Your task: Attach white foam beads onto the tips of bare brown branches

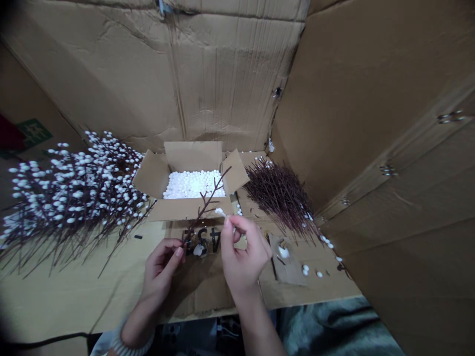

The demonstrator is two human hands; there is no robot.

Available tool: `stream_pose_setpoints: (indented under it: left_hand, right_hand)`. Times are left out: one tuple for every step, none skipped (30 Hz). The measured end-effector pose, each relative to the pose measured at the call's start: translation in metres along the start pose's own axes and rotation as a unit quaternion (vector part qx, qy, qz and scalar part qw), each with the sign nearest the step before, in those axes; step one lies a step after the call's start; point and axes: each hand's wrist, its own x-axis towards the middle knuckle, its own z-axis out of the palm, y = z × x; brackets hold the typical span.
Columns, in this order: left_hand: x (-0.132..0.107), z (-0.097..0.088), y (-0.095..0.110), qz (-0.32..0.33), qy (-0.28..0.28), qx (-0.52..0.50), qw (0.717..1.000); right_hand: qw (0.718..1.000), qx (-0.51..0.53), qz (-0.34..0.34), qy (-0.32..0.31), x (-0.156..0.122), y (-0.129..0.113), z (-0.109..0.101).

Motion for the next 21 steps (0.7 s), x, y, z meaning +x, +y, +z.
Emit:
stream_pose_setpoints:
  left_hand:
    - [0.000,0.000,0.000,0.000,0.000,0.000,1.000]
    - [0.000,0.000,-0.001,0.002,-0.001,0.000,1.000]
    - [0.000,0.000,-0.001,0.004,-0.001,-0.001,1.000]
    - [-0.001,0.000,-0.001,0.007,-0.001,-0.001,1.000]
    - [-0.001,0.000,-0.001,0.009,-0.002,0.000,1.000]
    - [0.000,0.000,-0.001,0.011,-0.003,0.001,1.000]
    - [0.000,0.000,-0.001,0.012,-0.004,0.003,1.000]
    - [0.000,0.000,0.000,0.012,-0.004,0.004,1.000]
    - [0.000,0.000,0.000,0.012,-0.004,0.006,1.000]
    - [0.000,0.000,0.000,0.013,-0.003,0.007,1.000]
    - [0.000,0.000,0.000,0.015,-0.003,0.008,1.000]
    - [0.000,0.000,0.000,0.017,-0.004,0.009,1.000]
    - [0.000,0.000,0.000,0.018,-0.004,0.009,1.000]
    - [0.000,0.000,0.000,0.019,-0.005,0.010,1.000]
    - [0.000,0.000,0.000,0.019,-0.006,0.011,1.000]
    - [0.000,0.000,0.000,0.019,-0.006,0.011,1.000]
    - [0.000,0.000,0.000,0.018,-0.007,0.013,1.000]
    - [-0.001,0.000,0.000,0.018,-0.007,0.014,1.000]
    - [-0.001,0.000,0.000,0.020,-0.008,0.015,1.000]
    - [-0.001,0.000,0.000,0.022,-0.008,0.016,1.000]
    - [-0.001,0.000,0.000,0.024,-0.008,0.018,1.000]
  right_hand:
    - [1.000,0.001,0.005,0.003,0.000,0.001,0.000]
    - [1.000,0.003,0.008,0.009,0.000,0.002,-0.001]
    - [1.000,0.009,0.011,0.014,0.000,0.002,-0.001]
    - [1.000,0.017,0.014,0.020,0.000,0.003,-0.001]
    - [0.999,0.026,0.016,0.026,-0.001,0.003,-0.002]
    - [0.999,0.035,0.020,0.031,-0.001,0.004,-0.002]
    - [0.998,0.044,0.025,0.034,-0.001,0.004,-0.002]
    - [0.998,0.052,0.031,0.036,-0.002,0.004,-0.002]
    - [0.997,0.058,0.036,0.039,-0.002,0.003,-0.002]
    - [0.996,0.063,0.040,0.046,-0.002,0.003,-0.002]
    - [0.995,0.068,0.041,0.057,-0.002,0.003,-0.001]
    - [0.994,0.072,0.040,0.071,-0.001,0.003,0.000]
    - [0.993,0.076,0.036,0.084,0.000,0.003,0.000]
    - [0.992,0.080,0.030,0.094,0.001,0.003,0.001]
    - [0.991,0.085,0.021,0.099,0.002,0.003,0.001]
    - [0.991,0.091,0.008,0.100,0.004,0.003,0.001]
    - [0.991,0.097,-0.006,0.095,0.005,0.002,0.001]
    - [0.991,0.101,-0.020,0.089,0.007,0.002,0.001]
    - [0.990,0.105,-0.032,0.083,0.008,0.001,0.001]
    - [0.990,0.108,-0.041,0.079,0.009,0.000,0.001]
    - [0.990,0.111,-0.045,0.077,0.010,0.000,0.001]
